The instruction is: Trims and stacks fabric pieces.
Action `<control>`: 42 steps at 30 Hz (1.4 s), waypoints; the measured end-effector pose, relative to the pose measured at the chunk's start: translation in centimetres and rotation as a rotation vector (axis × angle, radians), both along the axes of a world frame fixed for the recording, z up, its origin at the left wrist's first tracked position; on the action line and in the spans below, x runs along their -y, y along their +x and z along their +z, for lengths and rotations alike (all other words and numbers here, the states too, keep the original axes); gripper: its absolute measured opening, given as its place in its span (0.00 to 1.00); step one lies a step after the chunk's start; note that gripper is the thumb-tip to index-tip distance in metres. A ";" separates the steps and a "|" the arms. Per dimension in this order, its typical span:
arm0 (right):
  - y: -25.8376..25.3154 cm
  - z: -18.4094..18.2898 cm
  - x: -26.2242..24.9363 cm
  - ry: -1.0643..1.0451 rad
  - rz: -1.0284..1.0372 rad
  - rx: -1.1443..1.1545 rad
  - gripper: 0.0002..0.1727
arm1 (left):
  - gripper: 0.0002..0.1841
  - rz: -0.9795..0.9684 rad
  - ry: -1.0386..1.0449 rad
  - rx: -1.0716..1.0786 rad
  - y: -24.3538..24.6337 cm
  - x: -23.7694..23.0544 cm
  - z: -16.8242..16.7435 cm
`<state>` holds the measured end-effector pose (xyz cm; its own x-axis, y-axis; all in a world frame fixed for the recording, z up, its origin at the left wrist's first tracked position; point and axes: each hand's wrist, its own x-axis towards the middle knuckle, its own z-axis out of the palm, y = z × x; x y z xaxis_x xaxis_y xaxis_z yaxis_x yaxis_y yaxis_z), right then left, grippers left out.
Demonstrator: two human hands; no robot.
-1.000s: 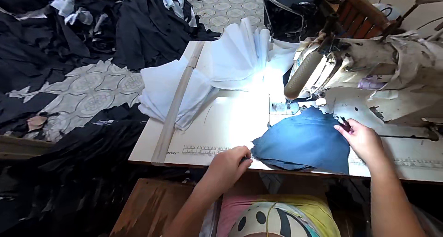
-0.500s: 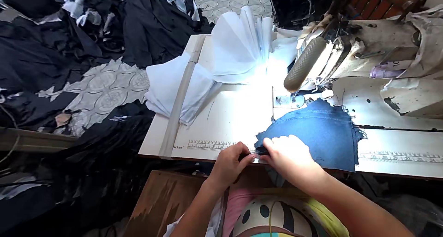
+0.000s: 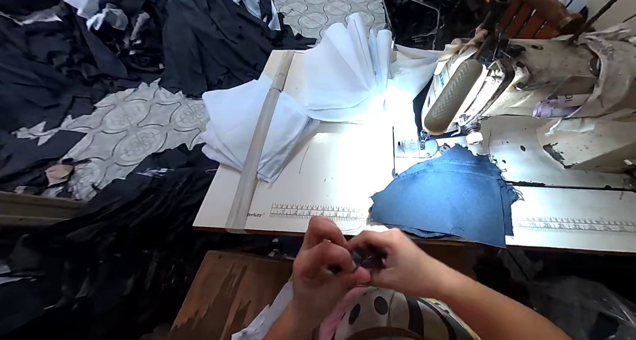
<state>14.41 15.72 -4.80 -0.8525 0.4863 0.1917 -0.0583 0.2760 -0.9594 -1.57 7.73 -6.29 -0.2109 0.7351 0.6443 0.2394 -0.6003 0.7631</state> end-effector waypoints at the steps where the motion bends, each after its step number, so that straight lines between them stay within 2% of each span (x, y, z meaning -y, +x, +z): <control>1: -0.6 -0.1 0.8 -0.035 -0.020 -0.080 0.13 | 0.08 -0.054 0.003 0.059 0.4 0.0 0.2; 3: -0.2 0.8 1.3 -0.094 -0.072 -0.281 0.09 | 0.22 -0.238 -0.115 0.113 0.8 1.0 -1.0; 4: 0.7 1.9 1.0 -0.101 -0.098 -0.372 0.07 | 0.25 -0.311 -0.240 0.089 1.0 2.2 -2.1; 5: 2.1 3.3 0.4 -0.089 -0.135 -0.457 0.07 | 0.21 -0.313 -0.386 0.012 1.1 3.7 -3.6; 7: 5.5 5.7 -1.4 -0.064 -0.266 -0.603 0.12 | 0.12 -0.276 -0.578 -0.328 0.8 5.3 -6.8; 8: 7.1 6.6 -2.4 -0.049 -0.352 -0.629 0.11 | 0.09 -0.248 -0.657 -0.400 0.4 5.9 -8.0; 9: 8.6 7.1 -3.4 -0.036 -0.424 -0.618 0.09 | 0.09 -0.210 -0.699 -0.373 -0.4 6.4 -8.5; 11: 11.2 7.0 -5.8 -0.003 -0.476 -0.539 0.09 | 0.08 -0.138 -0.603 -0.180 -2.2 6.6 -6.4; 13: 13.6 5.9 -8.2 0.030 -0.453 -0.434 0.09 | 0.11 -0.129 -0.434 -0.123 -3.9 5.4 -3.5; 15: 15.8 4.2 -10.0 0.023 -0.516 -0.265 0.10 | 0.15 0.049 -0.341 -0.296 -5.2 3.4 -1.3; 17: 17.7 1.7 -11.5 0.011 -0.659 -0.050 0.13 | 0.15 0.243 -0.395 -0.583 -5.8 1.6 -0.3; 20: 19.2 0.3 -12.4 0.253 -0.874 0.464 0.14 | 0.10 0.276 -0.561 -0.761 -5.8 0.6 -0.4; 22: 18.6 0.9 -11.5 0.386 -1.020 0.585 0.19 | 0.10 0.268 -0.592 -0.794 -5.6 0.9 -1.0; 24: 16.0 2.6 -9.4 0.561 -0.954 0.571 0.28 | 0.11 0.268 -0.600 -0.795 -5.3 1.3 -1.2; 26: 11.1 3.5 -7.1 0.725 -0.733 0.507 0.32 | 0.12 0.284 -0.577 -0.798 -5.0 1.5 -1.0; 29: 3.2 2.9 -4.2 0.915 -0.368 0.454 0.19 | 0.13 0.307 -0.528 -0.802 -4.5 1.7 -0.3; 31: -0.1 2.0 -3.5 0.878 -0.145 0.581 0.16 | 0.13 0.312 -0.503 -0.792 -4.1 1.9 0.2; 33: -1.1 1.6 -3.7 0.764 0.014 0.712 0.18 | 0.13 0.307 -0.476 -0.756 -4.1 2.3 0.2; 34: -0.7 1.3 -4.1 0.739 -0.007 0.666 0.19 | 0.13 0.294 -0.476 -0.719 -4.4 2.5 0.1; 36: 1.1 0.9 -4.8 0.702 -0.141 0.388 0.21 | 0.13 0.236 -0.490 -0.594 -4.7 2.6 -0.2; 38: 2.0 1.1 -4.5 0.648 -0.172 0.094 0.23 | 0.10 0.067 -0.490 -0.365 -3.9 2.2 -0.6; 39: 1.9 1.3 -3.8 0.643 -0.144 -0.011 0.20 | 0.08 -0.072 -0.486 -0.202 -2.9 1.8 -0.6; 41: 1.4 1.7 -2.4 0.707 -0.110 -0.157 0.07 | 0.07 -0.423 -0.508 0.096 -0.5 1.2 -0.3; 42: 1.6 2.2 -2.2 0.742 -0.124 -0.195 0.05 | 0.11 -0.606 -0.536 0.207 0.5 1.3 -0.4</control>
